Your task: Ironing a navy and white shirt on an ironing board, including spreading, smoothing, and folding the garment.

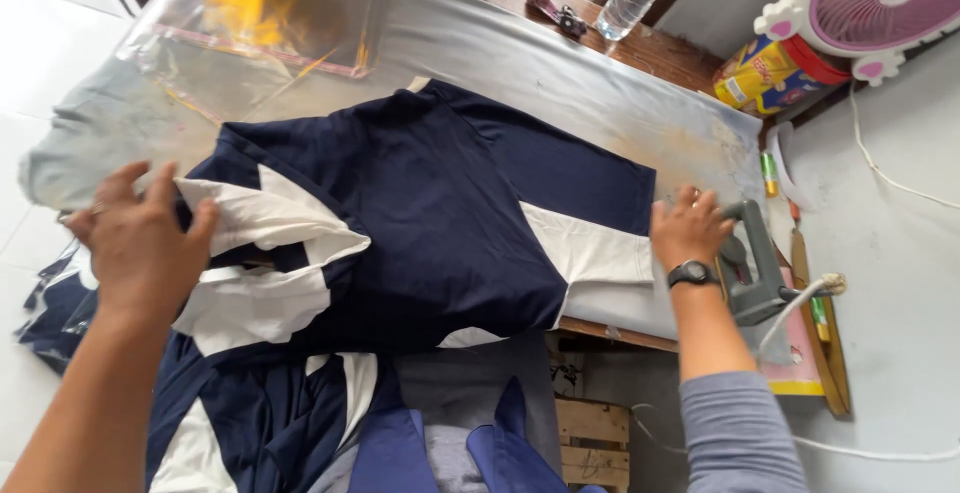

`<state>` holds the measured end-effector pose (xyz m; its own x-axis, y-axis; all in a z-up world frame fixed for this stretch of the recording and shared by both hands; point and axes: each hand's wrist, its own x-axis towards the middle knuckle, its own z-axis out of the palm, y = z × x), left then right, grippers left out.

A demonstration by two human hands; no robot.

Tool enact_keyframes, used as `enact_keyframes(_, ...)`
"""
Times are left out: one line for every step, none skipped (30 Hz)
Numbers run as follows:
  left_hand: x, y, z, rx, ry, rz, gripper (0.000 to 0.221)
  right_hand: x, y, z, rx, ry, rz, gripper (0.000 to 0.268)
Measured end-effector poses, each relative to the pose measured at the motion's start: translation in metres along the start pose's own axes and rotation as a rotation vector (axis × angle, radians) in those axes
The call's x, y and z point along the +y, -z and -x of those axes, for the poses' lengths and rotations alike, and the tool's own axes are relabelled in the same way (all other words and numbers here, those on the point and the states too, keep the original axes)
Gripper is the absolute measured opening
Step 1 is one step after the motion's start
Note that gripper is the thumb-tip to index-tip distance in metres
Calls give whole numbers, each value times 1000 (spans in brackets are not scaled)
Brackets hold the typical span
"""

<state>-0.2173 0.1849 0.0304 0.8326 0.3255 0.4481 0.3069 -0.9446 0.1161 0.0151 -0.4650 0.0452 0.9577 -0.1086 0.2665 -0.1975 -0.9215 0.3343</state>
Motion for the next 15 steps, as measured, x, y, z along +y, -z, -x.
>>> enact_keyframes(-18, 4, 8, -132, 161, 152, 64, -20, 9, 17, -106, 14, -210, 57)
enact_keyframes(-15, 17, 6, -132, 168, 142, 64, -25, -8, 18, -109, 24, -217, 57)
enact_keyframes(-12, 29, 5, -246, 319, 296, 70, -29, -25, 19, -203, -90, -270, 69)
enact_keyframes(-8, 42, 2, -353, 469, 456, 78, -34, -40, 17, -293, -203, -323, 83)
enact_keyframes(3, 50, -1, -345, 477, 449, 78, -38, -36, 13, -292, -193, -330, 83)
enact_keyframes(15, 59, -6, -387, 543, 488, 82, -41, -32, 11, -363, -255, -490, 67)
enact_keyframes(27, 68, -10, -428, 609, 527, 86, -43, -27, 8, -434, -315, -651, 52)
enact_keyframes(33, 65, -11, -422, 609, 526, 86, -43, -19, 11, -432, -312, -656, 52)
enact_keyframes(39, 63, -13, -447, 643, 543, 85, -43, -11, 13, -444, -265, -702, 44)
enact_keyframes(47, 60, -17, -466, 674, 566, 84, -42, -1, 11, -446, -217, -748, 42)
enact_keyframes(46, 45, -17, -454, 672, 571, 84, -36, -2, 10, -435, -214, -753, 42)
enact_keyframes(44, 30, -13, -364, 622, 560, 65, -30, -5, 12, -297, -189, -861, 45)
enact_keyframes(44, 14, -10, -274, 572, 547, 49, -23, -9, 12, -156, -164, -966, 48)
enact_keyframes(38, -3, -8, -263, 573, 548, 49, -13, 12, 21, -149, -158, -972, 48)
enact_keyframes(33, -20, -7, -119, 523, 580, 23, -3, 33, 30, -8, -122, -1096, 40)
